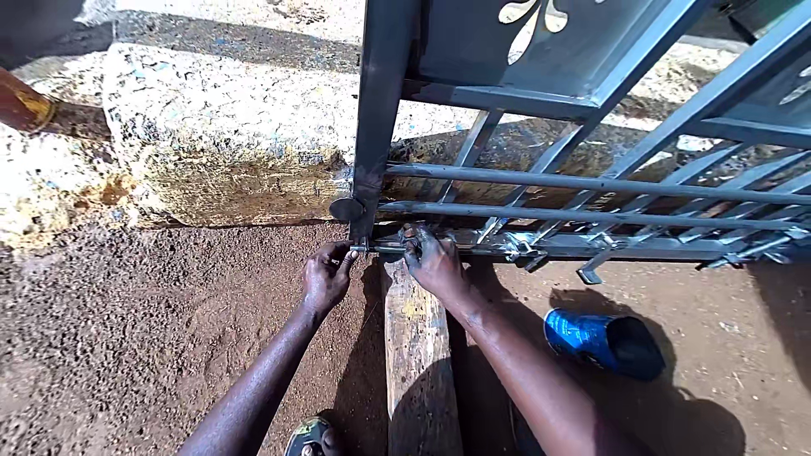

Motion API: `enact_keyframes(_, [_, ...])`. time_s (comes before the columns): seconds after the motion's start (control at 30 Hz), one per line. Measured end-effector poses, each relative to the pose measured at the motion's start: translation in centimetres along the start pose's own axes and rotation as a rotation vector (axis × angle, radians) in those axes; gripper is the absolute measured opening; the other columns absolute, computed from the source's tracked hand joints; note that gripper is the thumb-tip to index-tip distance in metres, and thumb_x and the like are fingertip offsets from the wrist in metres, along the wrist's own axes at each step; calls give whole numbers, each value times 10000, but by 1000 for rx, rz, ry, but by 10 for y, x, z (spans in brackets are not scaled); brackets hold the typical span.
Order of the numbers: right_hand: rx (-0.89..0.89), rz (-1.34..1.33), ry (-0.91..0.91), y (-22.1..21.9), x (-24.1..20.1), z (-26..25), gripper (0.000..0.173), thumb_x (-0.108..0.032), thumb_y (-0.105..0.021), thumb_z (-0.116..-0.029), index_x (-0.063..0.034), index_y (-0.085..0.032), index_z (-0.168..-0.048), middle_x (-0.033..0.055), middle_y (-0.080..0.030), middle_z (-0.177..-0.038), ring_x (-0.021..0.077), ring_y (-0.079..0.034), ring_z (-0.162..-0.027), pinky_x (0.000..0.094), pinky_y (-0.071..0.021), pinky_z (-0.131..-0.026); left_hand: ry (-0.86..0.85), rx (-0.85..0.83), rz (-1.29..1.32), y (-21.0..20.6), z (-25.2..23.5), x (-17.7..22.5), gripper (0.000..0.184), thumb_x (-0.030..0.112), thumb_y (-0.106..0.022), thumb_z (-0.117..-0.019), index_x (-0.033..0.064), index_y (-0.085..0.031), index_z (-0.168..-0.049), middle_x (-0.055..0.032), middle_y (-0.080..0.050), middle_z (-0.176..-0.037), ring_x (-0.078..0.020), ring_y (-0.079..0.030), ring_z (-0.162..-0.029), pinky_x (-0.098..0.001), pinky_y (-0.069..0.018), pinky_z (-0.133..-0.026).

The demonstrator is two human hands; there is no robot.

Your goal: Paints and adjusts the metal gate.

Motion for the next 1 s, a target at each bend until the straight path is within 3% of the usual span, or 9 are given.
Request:
enact_keyframes(0.17, [-113,-80,-121,-21,-59,-6,454,-159,-558,-1030,12,-512,-1448,291,-683,-1113,447,-690,-1031,581,-559,-868,21,17,19,-2,2,0,172,119,-687,-967,35,-727,-1112,-56,-737,-956,-104,-689,-790,-312,-581,-754])
enact_keyframes(0.2, [-82,-75,-93,-22,-59,-7,447,-154,-568,-1028,18,-532,-1439,283,-698,-1100,437,-698,-1029,567,-560,-884,20,19,13,-2,1,1,178,130,-684,-972,34,-727,-1116,-56,-735,-954,-106,-685,-787,-320,-576,-749])
enact_keyframes(0.3, [164,-70,114,-15,-17,4,314,-85,-664,-938,-1,-685,-1240,204,-745,-933,370,-746,-830,528,-605,-762,16,13,2,-1,1,-1,182,146,-688,-972,44,-725,-1118,-48,-735,-943,-104,-686,-793,-336,-577,-756])
enact_keyframes(0.43, [247,-80,228,15,46,18,370,-61,-728,-869,-21,-718,-1236,132,-772,-1029,278,-755,-820,487,-617,-747,-12,14,-11,-1,2,0,182,132,-687,-974,29,-721,-1120,-66,-731,-949,-126,-690,-798,-350,-580,-761])
enact_keyframes(0.53, [233,27,56,35,85,6,274,-63,-732,-867,-2,-745,-1134,186,-760,-923,376,-740,-801,597,-579,-749,-5,8,-8,0,1,1,182,126,-689,-974,29,-723,-1124,-71,-725,-970,-132,-681,-799,-350,-576,-761])
enact_keyframes(0.6, [171,58,-136,34,84,-1,234,-115,-688,-941,-19,-716,-1152,230,-741,-935,434,-722,-867,637,-548,-804,6,9,-1,-1,1,0,169,123,-690,-976,33,-727,-1115,-70,-726,-969,-130,-679,-796,-344,-575,-757])
enact_keyframes(0.73, [121,6,-123,21,61,3,245,-168,-666,-991,-49,-703,-1202,221,-745,-979,423,-730,-879,617,-563,-789,-27,24,11,-2,2,-2,184,148,-681,-973,38,-729,-1113,-60,-725,-968,-114,-677,-789,-329,-578,-743])
enact_keyframes(0.87, [-11,80,-330,37,87,-12,316,-228,-604,-1040,38,-678,-1195,297,-682,-1145,481,-643,-1123,640,-487,-972,-22,19,2,-1,2,-6,189,151,-682,-970,35,-725,-1113,-64,-731,-963,-122,-690,-801,-339,-582,-760])
enact_keyframes(1.0, [204,-26,-79,20,60,10,251,-130,-671,-983,-53,-713,-1218,144,-764,-1093,339,-747,-948,576,-582,-845,-5,7,-8,0,0,-3,190,164,-685,-983,56,-725,-1134,-60,-723,-995,-132,-689,-815,-350,-587,-758])
Point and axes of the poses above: each hand's wrist, its own z-axis away from the middle knuckle, its own y-axis out of the back of the hand, x = y × z, the point moved 5 cm from there along -z, towards the middle knuckle
